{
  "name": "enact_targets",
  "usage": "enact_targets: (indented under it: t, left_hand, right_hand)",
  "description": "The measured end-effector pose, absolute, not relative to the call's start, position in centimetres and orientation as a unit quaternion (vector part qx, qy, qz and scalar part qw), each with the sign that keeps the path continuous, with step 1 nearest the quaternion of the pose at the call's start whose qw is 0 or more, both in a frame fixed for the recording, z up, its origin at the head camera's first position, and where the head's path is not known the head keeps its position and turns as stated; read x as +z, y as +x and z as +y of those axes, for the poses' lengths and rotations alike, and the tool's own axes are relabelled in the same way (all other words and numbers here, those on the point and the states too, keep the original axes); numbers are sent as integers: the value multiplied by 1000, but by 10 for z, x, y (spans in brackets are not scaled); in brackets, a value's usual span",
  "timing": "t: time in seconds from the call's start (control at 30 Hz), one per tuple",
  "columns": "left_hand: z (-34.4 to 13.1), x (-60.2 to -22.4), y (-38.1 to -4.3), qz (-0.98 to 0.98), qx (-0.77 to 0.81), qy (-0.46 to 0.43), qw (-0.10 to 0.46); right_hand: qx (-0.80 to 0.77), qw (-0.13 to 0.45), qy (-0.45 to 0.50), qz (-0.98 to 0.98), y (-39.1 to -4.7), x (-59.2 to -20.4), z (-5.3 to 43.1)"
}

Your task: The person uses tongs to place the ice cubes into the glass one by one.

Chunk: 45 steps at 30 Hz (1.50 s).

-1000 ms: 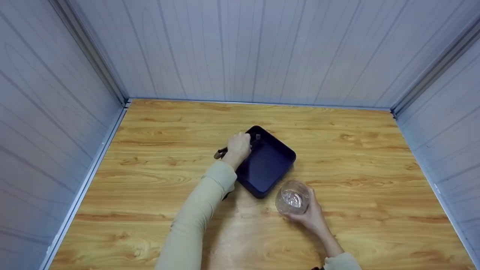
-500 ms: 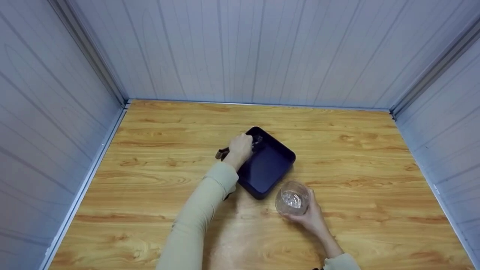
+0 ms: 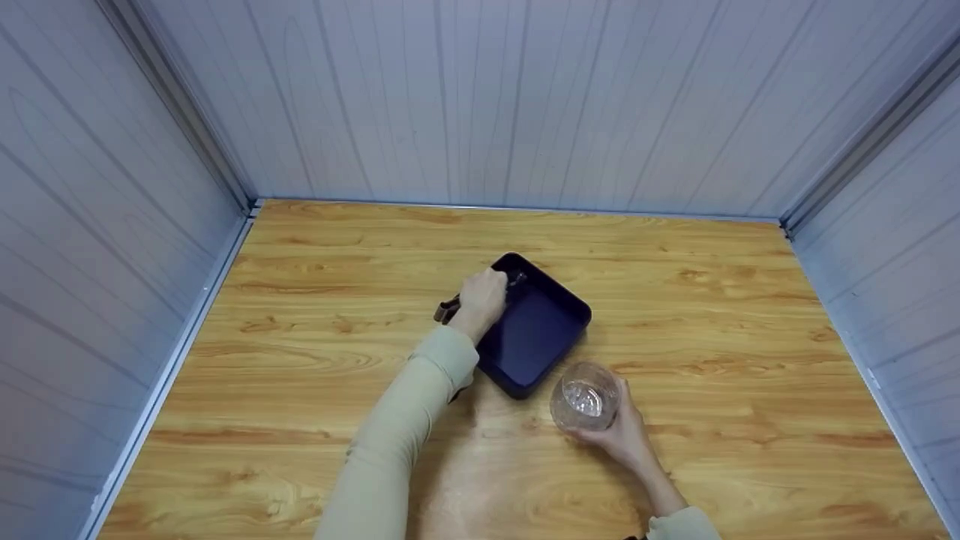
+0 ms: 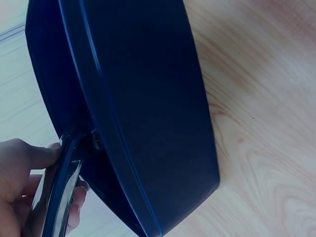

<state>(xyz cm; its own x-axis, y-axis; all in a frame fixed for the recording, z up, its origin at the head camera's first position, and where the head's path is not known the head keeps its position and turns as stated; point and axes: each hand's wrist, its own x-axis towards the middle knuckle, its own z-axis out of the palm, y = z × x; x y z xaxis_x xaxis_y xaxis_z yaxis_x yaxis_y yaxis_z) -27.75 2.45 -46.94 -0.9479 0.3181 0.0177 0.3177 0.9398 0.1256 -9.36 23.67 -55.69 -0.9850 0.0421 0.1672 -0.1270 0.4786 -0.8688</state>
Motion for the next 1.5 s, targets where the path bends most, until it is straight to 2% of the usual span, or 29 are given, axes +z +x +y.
enact_targets:
  t: [0.53, 1.1, 1.5]
  left_hand:
    - [23, -471, -277, 984, 68, 165, -24]
    - [15, -470, -278, 983, 109, 150, -6]
    - [1, -466, -267, 979, 116, 165, -41]
  right_hand:
    - [511, 85, 25, -855, -94, -555, 235]
    - [504, 84, 25, -859, -94, -556, 236]
    - [512, 86, 22, -854, -94, -557, 236]
